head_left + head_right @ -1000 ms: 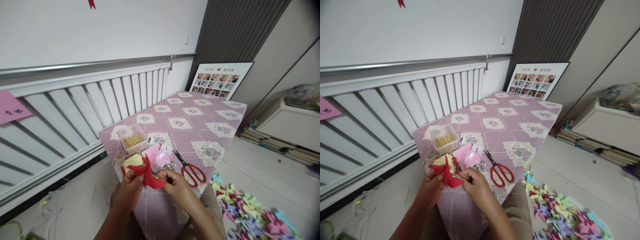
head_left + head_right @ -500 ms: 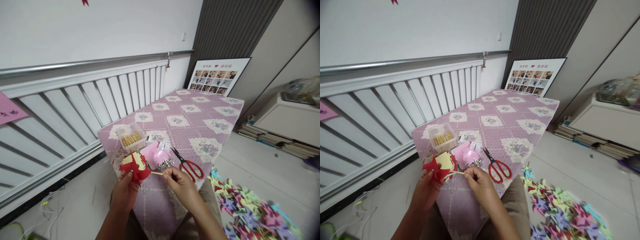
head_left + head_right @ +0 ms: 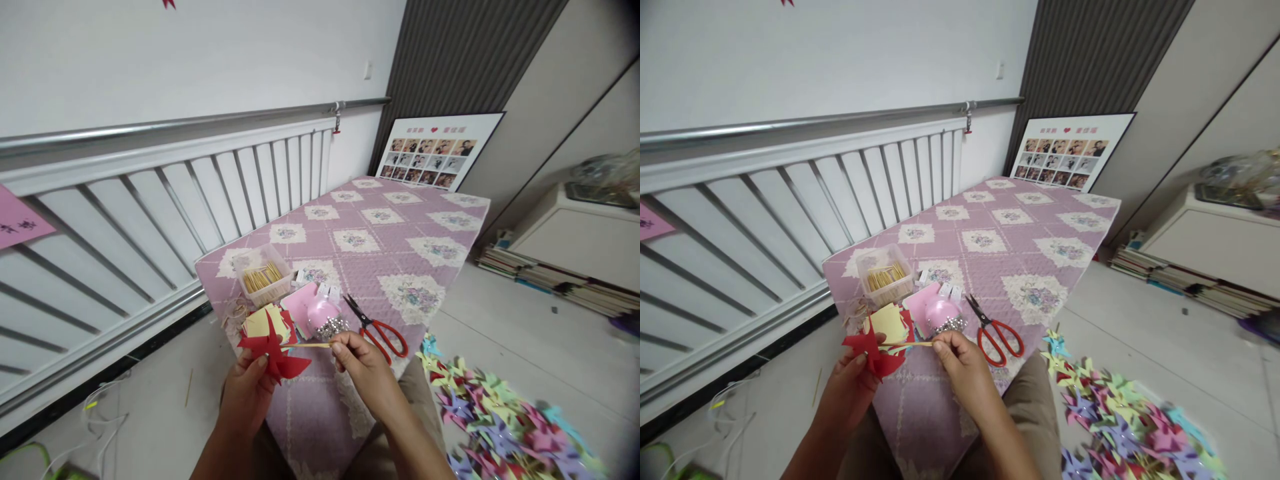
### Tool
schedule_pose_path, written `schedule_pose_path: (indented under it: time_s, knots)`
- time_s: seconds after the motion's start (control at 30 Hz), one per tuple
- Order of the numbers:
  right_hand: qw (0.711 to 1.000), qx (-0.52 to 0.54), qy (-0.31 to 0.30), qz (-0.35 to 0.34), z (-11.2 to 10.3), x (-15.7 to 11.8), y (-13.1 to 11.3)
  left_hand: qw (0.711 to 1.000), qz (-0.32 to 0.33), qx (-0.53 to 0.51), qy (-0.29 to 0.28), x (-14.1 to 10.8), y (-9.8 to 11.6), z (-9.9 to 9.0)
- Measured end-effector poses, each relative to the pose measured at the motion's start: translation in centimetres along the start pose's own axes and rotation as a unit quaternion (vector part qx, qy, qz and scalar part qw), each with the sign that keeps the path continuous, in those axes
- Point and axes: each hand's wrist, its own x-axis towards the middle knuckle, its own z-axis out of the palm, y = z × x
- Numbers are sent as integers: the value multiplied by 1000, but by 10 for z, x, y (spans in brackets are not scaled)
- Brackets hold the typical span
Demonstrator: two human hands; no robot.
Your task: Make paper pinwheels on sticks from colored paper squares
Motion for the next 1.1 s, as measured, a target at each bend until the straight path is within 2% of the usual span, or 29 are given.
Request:
schedule_pose_path:
  time_s: [0.2, 0.43, 0.53, 0.6, 0.63, 0.7, 0.77, 0.83, 0.9, 1.0, 1.1]
  knots:
    - [1000, -12, 7, -8, 0, 1, 2, 999, -19, 24, -6, -5, 0, -2]
    - [999, -26, 29, -19, -2, -1, -1, 1000, -16, 12, 24, -6, -1, 7]
    - [992, -86, 72, -59, -7, -1, -7, 998, 3, 57, 1, -7, -4, 4]
    - [982, -143, 75, -101, -11, 0, -13, 991, 18, 128, -24, -7, -4, 2]
    - [977, -168, 55, -120, -11, 0, -16, 984, 27, 170, -42, -8, -3, 2]
    - [970, -199, -28, -137, -10, 0, -22, 964, 45, 248, -89, -9, 0, 4]
    - [963, -204, -128, -123, -6, -2, -27, 941, 55, 302, -142, -9, 4, 10]
    - [958, -186, -193, -99, -1, -4, -30, 925, 53, 330, -182, -10, 6, 15]
    - [960, -158, -217, -84, 4, -6, -31, 916, 43, 344, -204, -10, 7, 18]
    - [966, -117, -222, -65, 7, -7, -25, 916, 34, 338, -211, -10, 7, 16]
    - [980, -95, -170, -37, 6, -4, -14, 932, 44, 307, -187, -7, 7, 11]
